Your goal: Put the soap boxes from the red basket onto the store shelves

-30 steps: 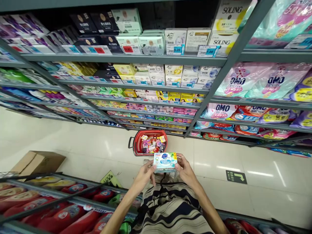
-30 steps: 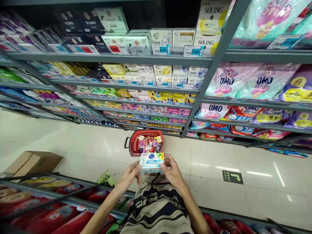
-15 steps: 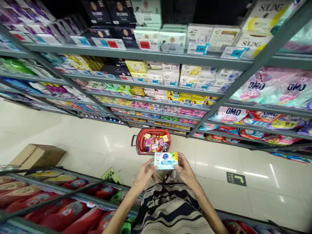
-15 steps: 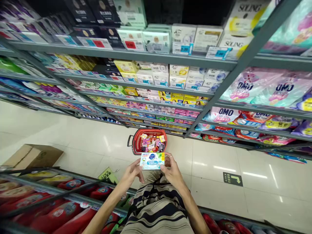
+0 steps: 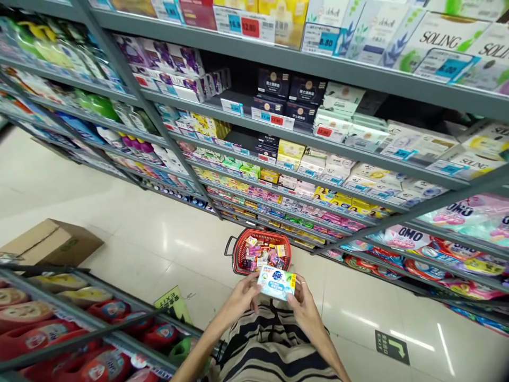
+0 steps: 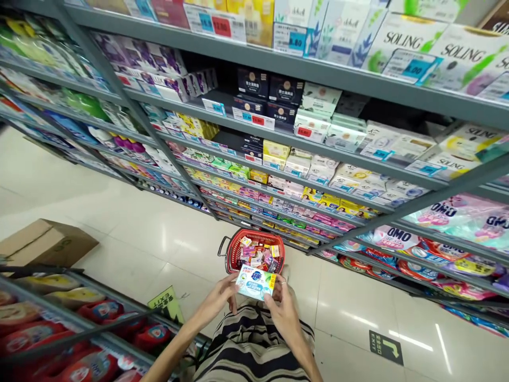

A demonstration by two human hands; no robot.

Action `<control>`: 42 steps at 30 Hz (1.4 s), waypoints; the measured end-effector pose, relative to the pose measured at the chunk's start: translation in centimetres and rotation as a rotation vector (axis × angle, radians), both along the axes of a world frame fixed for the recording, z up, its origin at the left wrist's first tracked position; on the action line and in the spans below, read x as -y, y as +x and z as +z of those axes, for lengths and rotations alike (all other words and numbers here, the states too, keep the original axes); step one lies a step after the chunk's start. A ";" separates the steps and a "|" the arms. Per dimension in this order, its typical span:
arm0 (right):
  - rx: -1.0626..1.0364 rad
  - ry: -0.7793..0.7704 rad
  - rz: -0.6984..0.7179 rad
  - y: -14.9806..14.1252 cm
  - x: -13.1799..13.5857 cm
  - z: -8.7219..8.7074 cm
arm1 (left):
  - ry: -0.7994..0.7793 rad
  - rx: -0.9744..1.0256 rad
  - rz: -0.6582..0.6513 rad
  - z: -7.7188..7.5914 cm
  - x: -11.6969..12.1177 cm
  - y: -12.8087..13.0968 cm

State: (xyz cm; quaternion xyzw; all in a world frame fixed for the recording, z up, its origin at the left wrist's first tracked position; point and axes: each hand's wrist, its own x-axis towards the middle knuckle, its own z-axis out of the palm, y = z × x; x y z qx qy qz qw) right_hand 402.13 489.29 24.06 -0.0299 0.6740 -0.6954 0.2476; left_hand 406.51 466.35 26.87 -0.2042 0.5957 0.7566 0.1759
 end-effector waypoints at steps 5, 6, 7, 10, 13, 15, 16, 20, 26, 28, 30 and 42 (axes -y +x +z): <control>0.044 -0.011 0.058 -0.7 3.8 0.3 | -0.069 -0.018 0.038 0.2 3.6 0.0; 0.047 -0.018 0.078 -1.0 4.4 0.4 | -0.079 -0.022 0.054 0.2 4.2 0.2; 0.048 -0.023 0.101 -1.3 4.9 0.6 | -0.079 -0.023 0.072 0.3 4.6 0.4; 0.018 0.010 0.173 -2.1 6.1 1.2 | -0.052 -0.023 0.121 0.2 5.5 1.2; -0.009 0.104 0.209 -2.3 6.7 1.9 | -0.036 -0.032 0.145 0.0 5.7 1.4; 0.007 0.144 0.197 -2.2 6.5 2.3 | -0.034 -0.035 0.137 -0.3 5.6 1.2; 0.018 0.153 0.183 -2.1 6.3 2.4 | -0.027 -0.033 0.115 -0.5 5.6 0.9; -0.011 0.233 0.114 -1.4 4.4 2.9 | 0.060 -0.036 -0.018 -1.6 4.9 -1.2; 0.024 0.168 -0.078 -2.2 0.1 2.4 | 0.099 -0.031 -0.166 -1.9 1.2 -5.8; 0.035 0.102 -0.143 -3.2 -1.3 2.2 | 0.082 -0.025 -0.191 -1.1 -0.5 -7.1; 0.026 0.083 -0.165 -4.7 -2.5 1.9 | 0.072 -0.017 -0.201 -0.5 -1.9 -8.4; 0.066 0.005 -0.125 -13.7 -8.1 -15.1 | -0.073 0.005 -0.069 -14.6 -7.3 -16.4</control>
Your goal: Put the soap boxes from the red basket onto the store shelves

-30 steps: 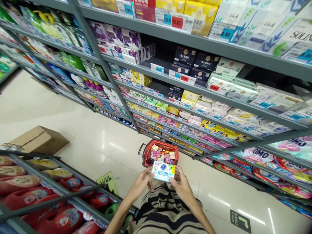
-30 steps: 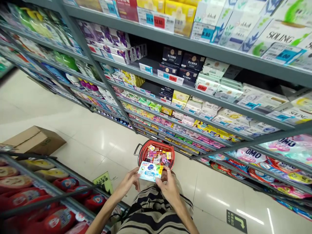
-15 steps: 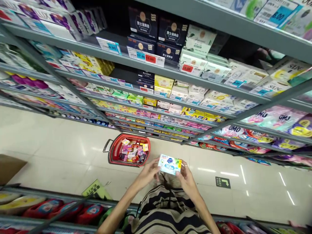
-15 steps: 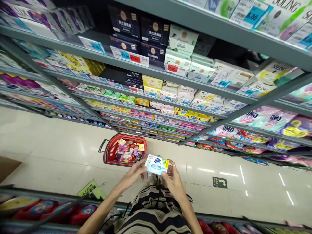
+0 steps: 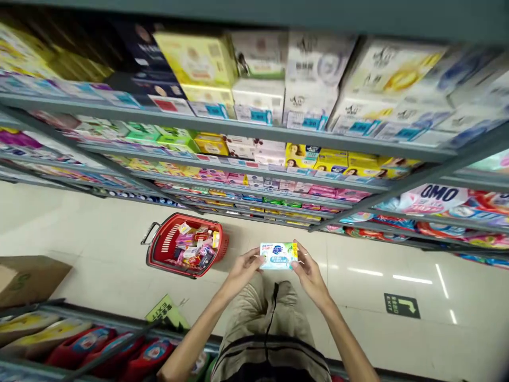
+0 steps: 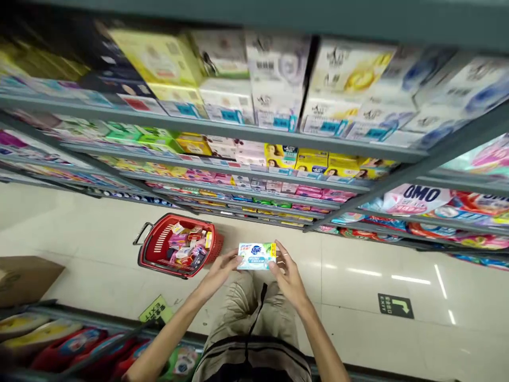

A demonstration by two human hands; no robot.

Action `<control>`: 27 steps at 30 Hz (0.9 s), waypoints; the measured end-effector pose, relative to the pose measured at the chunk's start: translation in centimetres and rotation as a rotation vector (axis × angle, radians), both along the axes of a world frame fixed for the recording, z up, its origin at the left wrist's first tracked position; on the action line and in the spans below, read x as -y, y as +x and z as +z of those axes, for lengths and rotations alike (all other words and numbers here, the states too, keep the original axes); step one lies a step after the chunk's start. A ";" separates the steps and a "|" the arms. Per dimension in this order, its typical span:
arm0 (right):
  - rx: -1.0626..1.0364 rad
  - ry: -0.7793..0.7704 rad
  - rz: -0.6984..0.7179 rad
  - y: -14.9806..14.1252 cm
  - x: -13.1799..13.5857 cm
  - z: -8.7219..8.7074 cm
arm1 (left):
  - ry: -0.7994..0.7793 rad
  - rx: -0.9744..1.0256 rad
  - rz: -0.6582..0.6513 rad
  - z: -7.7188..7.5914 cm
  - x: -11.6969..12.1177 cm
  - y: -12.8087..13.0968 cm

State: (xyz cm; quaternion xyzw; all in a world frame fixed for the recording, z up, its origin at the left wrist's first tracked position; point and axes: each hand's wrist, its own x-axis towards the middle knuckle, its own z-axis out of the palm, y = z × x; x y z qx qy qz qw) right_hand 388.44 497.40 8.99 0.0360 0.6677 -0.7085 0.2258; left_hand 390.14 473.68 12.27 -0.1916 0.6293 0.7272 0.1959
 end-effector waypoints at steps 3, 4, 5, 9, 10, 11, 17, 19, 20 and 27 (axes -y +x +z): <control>-0.031 -0.010 -0.028 -2.3 -0.1 -5.0 | -0.010 -0.026 -0.015 -5.4 -0.2 -2.8; -0.040 -0.004 -0.040 -3.1 0.1 -6.6 | -0.018 -0.036 -0.017 -7.2 0.0 -3.7; -0.046 0.005 -0.046 -3.9 0.4 -8.2 | -0.026 -0.046 -0.017 -9.0 0.2 -4.7; -0.049 0.054 -0.015 -7.0 1.3 -14.7 | -0.042 -0.061 -0.067 -16.5 1.8 -8.5; -0.048 0.065 -0.005 -7.7 1.3 -16.5 | -0.045 -0.066 -0.102 -18.4 2.2 -9.5; -0.046 0.073 0.002 -8.2 1.2 -18.2 | -0.050 -0.073 -0.146 -20.4 2.6 -10.3; -0.024 0.077 0.045 -10.8 -1.1 -30.9 | 0.027 -0.064 -0.390 -34.1 3.0 -14.6; -0.016 0.079 0.039 -11.6 -2.0 -36.1 | 0.052 -0.067 -0.419 -39.6 2.6 -15.6; -0.017 0.080 0.030 -12.0 -2.4 -38.8 | 0.055 -0.070 -0.431 -42.4 2.4 -16.0; -0.021 0.105 0.041 -14.4 -3.2 -56.8 | 0.046 -0.098 -0.447 -60.3 2.1 -18.4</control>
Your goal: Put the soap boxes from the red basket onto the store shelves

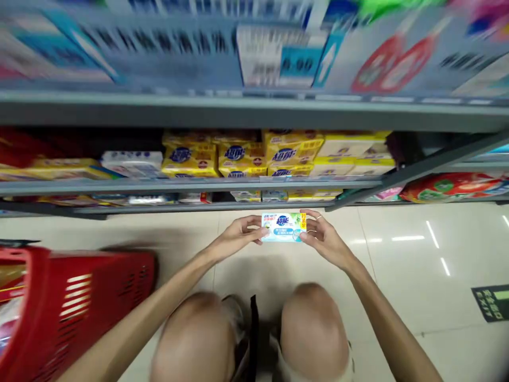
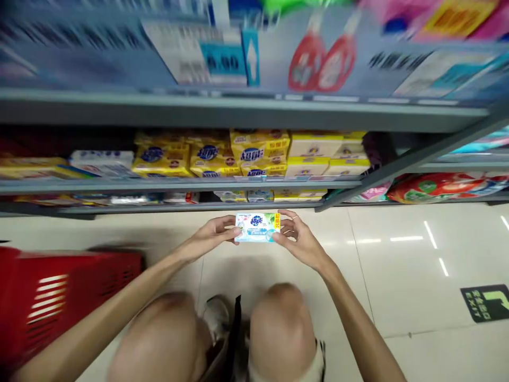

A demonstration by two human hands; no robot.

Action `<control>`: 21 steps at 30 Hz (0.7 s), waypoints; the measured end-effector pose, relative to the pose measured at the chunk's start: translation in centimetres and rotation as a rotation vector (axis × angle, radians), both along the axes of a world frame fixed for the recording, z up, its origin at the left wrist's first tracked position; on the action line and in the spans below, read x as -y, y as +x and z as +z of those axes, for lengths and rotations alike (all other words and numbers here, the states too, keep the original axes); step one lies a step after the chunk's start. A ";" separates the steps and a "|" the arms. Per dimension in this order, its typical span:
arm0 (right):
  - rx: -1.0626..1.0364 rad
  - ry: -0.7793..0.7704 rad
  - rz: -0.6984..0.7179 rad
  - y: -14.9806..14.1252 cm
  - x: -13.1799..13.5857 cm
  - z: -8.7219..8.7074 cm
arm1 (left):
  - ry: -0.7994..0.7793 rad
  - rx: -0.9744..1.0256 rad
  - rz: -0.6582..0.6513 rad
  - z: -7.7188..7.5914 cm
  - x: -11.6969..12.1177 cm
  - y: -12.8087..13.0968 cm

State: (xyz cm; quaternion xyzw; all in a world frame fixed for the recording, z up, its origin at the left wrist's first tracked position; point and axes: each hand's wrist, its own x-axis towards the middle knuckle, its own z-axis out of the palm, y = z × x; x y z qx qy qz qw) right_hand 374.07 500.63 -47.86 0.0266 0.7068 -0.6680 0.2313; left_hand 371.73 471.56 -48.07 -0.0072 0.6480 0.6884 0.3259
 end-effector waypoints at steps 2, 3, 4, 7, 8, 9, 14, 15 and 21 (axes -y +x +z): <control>0.002 -0.011 -0.019 -0.5 0.4 -3.9 | -0.006 -0.003 0.033 -3.8 0.0 0.0; -0.002 -0.020 -0.034 -0.7 0.7 -5.4 | -0.002 0.001 0.073 -5.2 0.0 0.1; -0.012 -0.029 -0.053 -0.9 1.1 -6.6 | 0.007 0.003 0.129 -6.3 -0.1 0.2; -0.049 -0.026 -0.122 -1.3 2.3 -8.2 | 0.028 -0.005 0.315 -7.7 -0.7 0.7; -0.052 -0.018 -0.144 -1.4 2.7 -8.2 | 0.030 -0.011 0.348 -7.6 -0.8 0.8; -0.051 -0.012 -0.159 -1.6 2.9 -8.2 | 0.027 -0.019 0.357 -7.5 -1.0 0.8; -0.091 0.031 -0.167 -3.2 3.1 -8.6 | -0.190 -0.237 0.293 -7.3 -1.2 -0.3; -0.116 0.045 -0.166 -3.5 3.0 -9.0 | -0.237 -0.274 0.298 -7.6 -1.3 -0.6; -0.268 0.112 -0.212 -4.3 2.6 -10.8 | -0.130 -0.240 0.377 -8.8 -2.9 -1.6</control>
